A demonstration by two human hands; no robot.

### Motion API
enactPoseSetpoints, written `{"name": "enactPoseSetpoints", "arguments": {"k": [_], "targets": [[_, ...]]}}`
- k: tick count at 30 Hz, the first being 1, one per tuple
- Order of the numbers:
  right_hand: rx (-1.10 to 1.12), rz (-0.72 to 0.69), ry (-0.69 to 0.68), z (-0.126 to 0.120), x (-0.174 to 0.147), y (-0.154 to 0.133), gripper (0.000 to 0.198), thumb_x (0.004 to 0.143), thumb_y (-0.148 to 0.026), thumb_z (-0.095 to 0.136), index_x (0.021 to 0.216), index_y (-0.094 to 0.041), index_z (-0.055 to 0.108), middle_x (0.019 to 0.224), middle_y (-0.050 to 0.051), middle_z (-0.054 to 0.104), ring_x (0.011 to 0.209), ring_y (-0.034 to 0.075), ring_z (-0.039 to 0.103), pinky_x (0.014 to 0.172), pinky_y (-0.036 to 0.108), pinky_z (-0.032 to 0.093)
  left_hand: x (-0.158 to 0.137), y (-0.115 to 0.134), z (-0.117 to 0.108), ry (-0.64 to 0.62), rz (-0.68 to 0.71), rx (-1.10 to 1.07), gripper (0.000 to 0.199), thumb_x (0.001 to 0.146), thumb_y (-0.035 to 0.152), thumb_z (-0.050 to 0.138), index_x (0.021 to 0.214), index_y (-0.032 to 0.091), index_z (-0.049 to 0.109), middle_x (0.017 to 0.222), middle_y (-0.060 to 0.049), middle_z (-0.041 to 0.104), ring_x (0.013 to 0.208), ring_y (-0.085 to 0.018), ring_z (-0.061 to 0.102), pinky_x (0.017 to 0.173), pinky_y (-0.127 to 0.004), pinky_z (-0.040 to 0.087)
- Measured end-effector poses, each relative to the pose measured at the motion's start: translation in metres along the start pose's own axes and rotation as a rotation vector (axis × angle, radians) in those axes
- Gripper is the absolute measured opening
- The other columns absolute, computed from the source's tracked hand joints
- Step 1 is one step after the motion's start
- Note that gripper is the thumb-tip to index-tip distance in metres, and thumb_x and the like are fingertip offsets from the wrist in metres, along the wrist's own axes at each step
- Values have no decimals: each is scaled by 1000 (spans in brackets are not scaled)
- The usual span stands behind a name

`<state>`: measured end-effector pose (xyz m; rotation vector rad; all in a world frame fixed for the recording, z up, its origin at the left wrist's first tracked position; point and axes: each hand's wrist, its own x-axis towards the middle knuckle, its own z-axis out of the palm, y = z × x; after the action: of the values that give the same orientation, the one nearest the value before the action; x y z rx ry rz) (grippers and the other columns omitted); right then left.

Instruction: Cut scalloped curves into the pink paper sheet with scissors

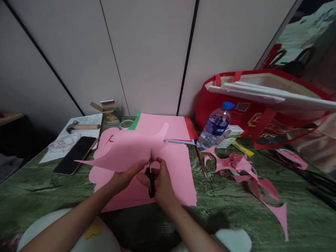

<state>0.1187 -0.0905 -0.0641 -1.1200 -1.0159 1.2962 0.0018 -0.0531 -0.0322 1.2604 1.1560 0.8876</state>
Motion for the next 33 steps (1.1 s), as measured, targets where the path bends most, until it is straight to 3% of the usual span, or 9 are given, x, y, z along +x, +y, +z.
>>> {"name": "enactPoseSetpoints", "arguments": {"k": [10,17,24,33], "targets": [[-34,18,12,0,-2,-6,52,68,-39,63,107,-20,34,62,-5,56,57,15,57,55,29,41,1,0,-2,-11,-10,28,24,65,41,60,70,19,66,61,-4,67,71,-24,63,69,-35,50],[-99,50,46,3,-1,-11,55,65,-40,64,105,-19,34,55,-6,55,52,16,57,51,29,40,4,-5,-6,-13,24,31,29,66,41,61,80,17,66,76,-5,69,78,-23,62,71,-32,49],[-116,80,68,5,-2,-17,58,62,-41,64,105,-17,34,51,-8,52,49,17,57,47,28,39,5,-4,-5,-10,64,49,29,67,42,60,81,17,64,80,-5,69,81,-22,62,74,-33,48],[-127,104,89,5,0,-15,60,60,-40,64,107,-17,34,44,-11,48,44,16,56,44,27,40,6,-5,-7,39,18,61,33,64,43,62,83,16,65,86,-7,69,84,-23,62,73,-32,48]]}}
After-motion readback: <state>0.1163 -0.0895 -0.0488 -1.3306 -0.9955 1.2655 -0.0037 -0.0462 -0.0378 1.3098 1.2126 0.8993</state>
